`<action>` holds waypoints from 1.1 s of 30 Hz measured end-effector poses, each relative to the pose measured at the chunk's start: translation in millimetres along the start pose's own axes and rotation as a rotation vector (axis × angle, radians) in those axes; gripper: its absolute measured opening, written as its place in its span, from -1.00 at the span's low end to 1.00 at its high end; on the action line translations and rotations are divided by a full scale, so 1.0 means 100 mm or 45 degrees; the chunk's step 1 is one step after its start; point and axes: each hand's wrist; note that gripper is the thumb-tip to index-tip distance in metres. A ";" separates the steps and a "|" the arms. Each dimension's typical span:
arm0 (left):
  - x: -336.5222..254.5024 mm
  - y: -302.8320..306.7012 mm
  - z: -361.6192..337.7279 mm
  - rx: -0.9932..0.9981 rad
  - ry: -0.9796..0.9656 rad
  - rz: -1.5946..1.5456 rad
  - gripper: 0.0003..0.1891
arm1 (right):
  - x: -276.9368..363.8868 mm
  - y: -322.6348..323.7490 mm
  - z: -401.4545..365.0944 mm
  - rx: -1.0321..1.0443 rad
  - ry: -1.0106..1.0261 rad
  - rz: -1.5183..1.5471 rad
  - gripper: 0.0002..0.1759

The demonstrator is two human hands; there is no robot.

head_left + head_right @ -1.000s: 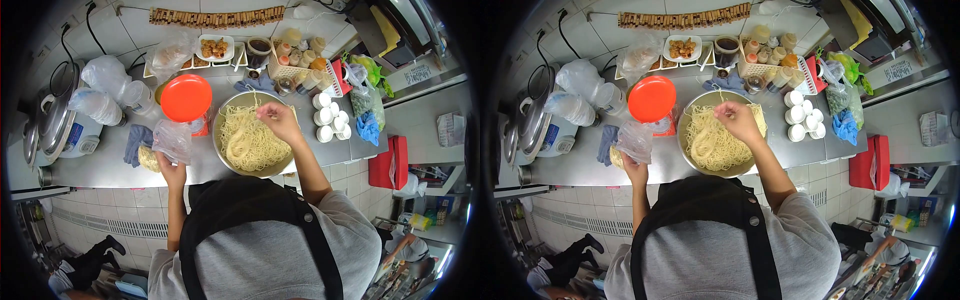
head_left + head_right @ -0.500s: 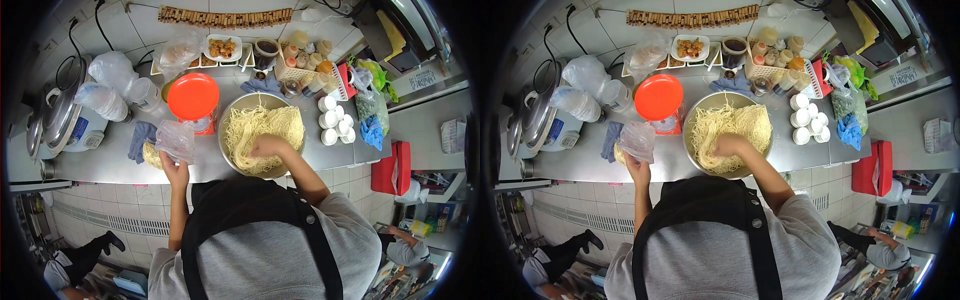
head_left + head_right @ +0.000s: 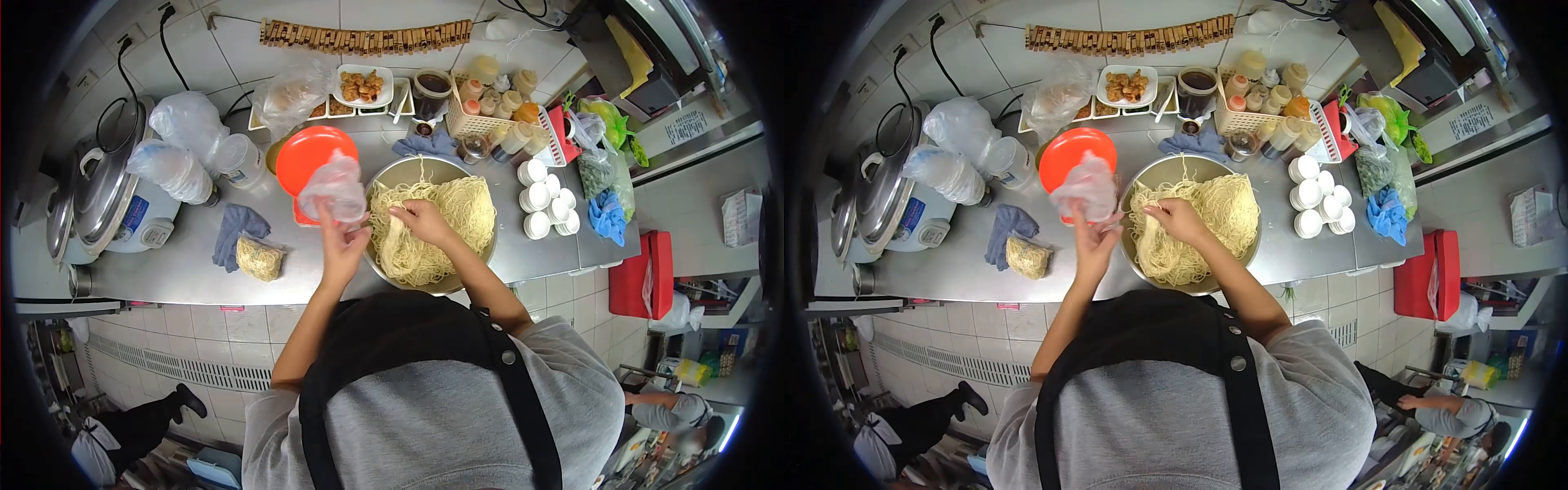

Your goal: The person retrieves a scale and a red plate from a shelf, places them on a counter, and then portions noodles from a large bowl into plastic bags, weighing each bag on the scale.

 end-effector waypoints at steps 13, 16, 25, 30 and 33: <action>0.11 -0.64 0.50 0.048 0.077 0.150 0.02 | 0.06 0.01 -0.36 -0.396 0.223 0.942 -0.94; 0.10 -0.66 0.47 0.084 0.137 0.060 0.02 | 0.09 -0.03 -0.35 -0.644 0.201 1.163 -0.95; 0.15 -0.56 0.33 0.093 0.090 -0.018 0.04 | -0.17 0.24 -0.29 -0.934 0.150 0.987 -0.89; 0.37 -0.56 0.32 0.101 0.153 0.158 0.10 | 0.08 0.20 -0.37 -0.560 0.259 0.984 -0.76; 0.22 -0.68 0.31 0.147 0.352 0.035 0.08 | 0.17 0.22 -0.37 -0.472 0.335 1.007 -0.71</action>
Point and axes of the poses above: each hand's wrist, its own z-axis towards the middle knuckle, its own y-axis out of the back of the hand, x = y × z, and after that the axes turned 1 degree about -z, right-handed
